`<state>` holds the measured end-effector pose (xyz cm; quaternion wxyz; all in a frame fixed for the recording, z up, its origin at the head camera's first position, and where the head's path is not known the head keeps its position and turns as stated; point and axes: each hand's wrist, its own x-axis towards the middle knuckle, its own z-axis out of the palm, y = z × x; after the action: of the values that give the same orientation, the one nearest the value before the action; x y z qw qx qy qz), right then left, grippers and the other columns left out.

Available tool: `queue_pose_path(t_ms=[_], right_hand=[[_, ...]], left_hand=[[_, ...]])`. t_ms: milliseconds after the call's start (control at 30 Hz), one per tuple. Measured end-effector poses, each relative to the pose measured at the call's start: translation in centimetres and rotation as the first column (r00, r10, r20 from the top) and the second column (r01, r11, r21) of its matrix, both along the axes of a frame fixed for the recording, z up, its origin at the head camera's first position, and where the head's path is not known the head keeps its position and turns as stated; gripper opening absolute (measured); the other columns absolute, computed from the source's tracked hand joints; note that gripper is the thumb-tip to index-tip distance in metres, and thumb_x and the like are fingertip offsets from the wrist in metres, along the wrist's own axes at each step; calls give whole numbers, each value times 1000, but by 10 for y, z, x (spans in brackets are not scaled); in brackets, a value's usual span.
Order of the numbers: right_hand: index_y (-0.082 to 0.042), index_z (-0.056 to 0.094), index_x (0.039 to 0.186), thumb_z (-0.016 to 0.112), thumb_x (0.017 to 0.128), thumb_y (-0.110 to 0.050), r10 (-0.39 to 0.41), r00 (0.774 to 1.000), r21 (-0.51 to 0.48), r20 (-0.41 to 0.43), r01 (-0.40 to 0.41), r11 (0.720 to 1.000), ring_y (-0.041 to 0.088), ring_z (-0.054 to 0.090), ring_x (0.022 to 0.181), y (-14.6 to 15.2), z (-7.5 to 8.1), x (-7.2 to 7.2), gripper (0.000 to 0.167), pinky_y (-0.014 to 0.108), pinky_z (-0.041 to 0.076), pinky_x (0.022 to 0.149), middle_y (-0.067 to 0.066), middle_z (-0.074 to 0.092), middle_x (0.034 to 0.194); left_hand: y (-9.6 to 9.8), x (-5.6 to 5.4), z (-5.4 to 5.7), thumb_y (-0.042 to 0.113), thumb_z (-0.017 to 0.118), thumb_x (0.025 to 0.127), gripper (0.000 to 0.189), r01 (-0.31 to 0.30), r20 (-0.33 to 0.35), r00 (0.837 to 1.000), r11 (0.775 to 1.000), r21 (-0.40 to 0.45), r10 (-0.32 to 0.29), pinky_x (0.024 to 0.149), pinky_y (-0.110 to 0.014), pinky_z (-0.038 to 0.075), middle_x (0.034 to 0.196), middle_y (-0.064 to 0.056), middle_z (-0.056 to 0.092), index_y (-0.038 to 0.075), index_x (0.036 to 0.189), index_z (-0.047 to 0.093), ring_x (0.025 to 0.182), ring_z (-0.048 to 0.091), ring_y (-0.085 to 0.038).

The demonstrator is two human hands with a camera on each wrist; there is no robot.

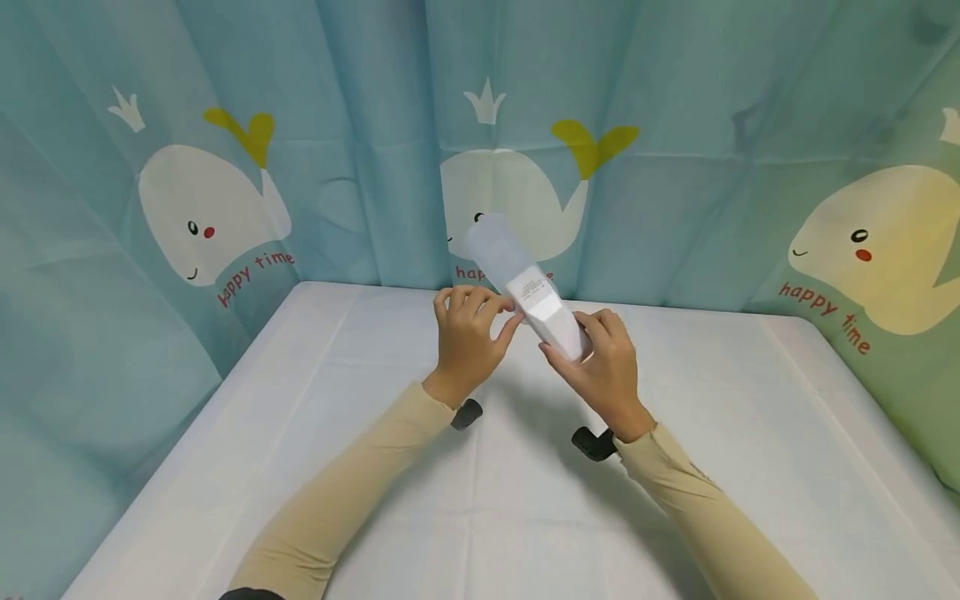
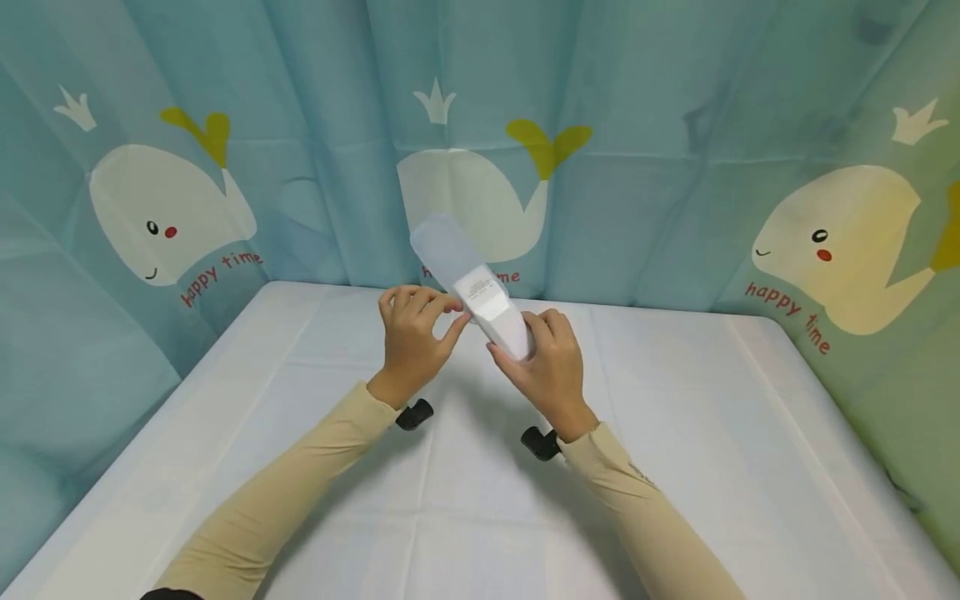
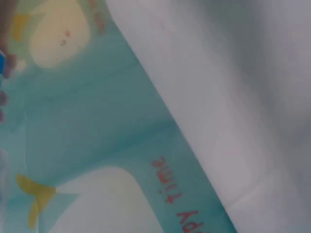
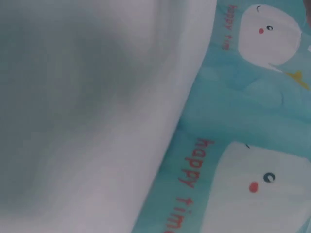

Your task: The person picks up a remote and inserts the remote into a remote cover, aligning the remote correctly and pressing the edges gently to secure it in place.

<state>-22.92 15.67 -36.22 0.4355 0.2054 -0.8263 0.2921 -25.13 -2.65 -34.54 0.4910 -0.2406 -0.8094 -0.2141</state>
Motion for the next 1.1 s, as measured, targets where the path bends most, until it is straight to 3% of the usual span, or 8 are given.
queue_pose_path(t_ms=[133, 367, 467, 567, 733, 900, 1000, 1100], right_hand=[[8, 65, 95, 85, 62, -22, 3, 999, -51, 32, -1, 999, 24, 50, 68, -5, -3, 3, 49, 32, 41, 55, 17, 54, 79], [8, 65, 93, 85, 63, -23, -1, 999, -59, 48, 4, 998, 23, 49, 67, -9, -2, 2, 47, 32, 40, 55, 16, 53, 78], [8, 65, 94, 85, 63, -24, -16, 1000, -20, 27, 16, 1000, 25, 48, 67, -7, -1, 0, 49, 33, 40, 56, 17, 53, 78], [7, 65, 96, 85, 62, -24, -31, 999, 50, -17, 32, 998, 28, 48, 68, -3, 0, -2, 50, 35, 39, 56, 17, 54, 78], [6, 64, 100, 86, 62, -22, 0, 993, 199, -119, 24, 980, 30, 47, 67, 2, 1, -6, 52, 36, 40, 58, 17, 55, 81], [7, 65, 103, 88, 59, -22, 20, 981, 280, -195, 36, 959, 30, 46, 66, 2, 0, -8, 58, 37, 41, 60, 18, 56, 83], [7, 65, 103, 88, 60, -22, 11, 978, 279, -211, 49, 959, 30, 46, 66, 1, -1, -8, 57, 37, 41, 61, 18, 57, 84], [7, 65, 103, 87, 61, -23, 7, 978, 280, -209, 53, 958, 29, 46, 66, -1, -1, -7, 56, 37, 41, 61, 17, 57, 84]], left_hand=[[3, 1, -1, 16, 74, 80, 9, 30, 9, 1000, 999, 31, -30, 92, -47, 31, 79, -3, 63, 9, 78, 68, 91, 52, -22], [4, 2, -9, 13, 71, 82, 7, 103, 30, 994, 995, -11, -102, 91, -45, 34, 79, -3, 62, 9, 78, 68, 89, 52, -22], [1, 1, -9, 17, 71, 82, 8, 79, 38, 996, 995, -58, -77, 90, -43, 35, 80, -2, 62, 11, 78, 68, 88, 52, -21], [-3, -1, -5, 19, 72, 82, 9, 49, 0, 999, 994, -95, -49, 86, -40, 39, 80, -1, 63, 12, 79, 67, 86, 53, -21], [-5, -8, 15, 22, 69, 85, 16, -7, -59, 998, 990, -139, -1, 87, -40, 39, 93, -4, 63, 12, 97, 71, 93, 51, -23], [-1, -18, 34, 25, 62, 91, 18, 31, 79, 997, 965, -261, -10, 96, -48, 31, 98, -1, 65, 15, 97, 75, 102, 51, -23], [1, -21, 37, 21, 62, 91, 16, 105, 158, 985, 962, -252, -66, 97, -50, 29, 94, 0, 66, 14, 88, 76, 102, 52, -22], [4, -23, 37, 20, 63, 90, 16, 177, 184, 974, 954, -243, -134, 97, -48, 30, 91, -1, 65, 12, 84, 75, 100, 53, -21]])
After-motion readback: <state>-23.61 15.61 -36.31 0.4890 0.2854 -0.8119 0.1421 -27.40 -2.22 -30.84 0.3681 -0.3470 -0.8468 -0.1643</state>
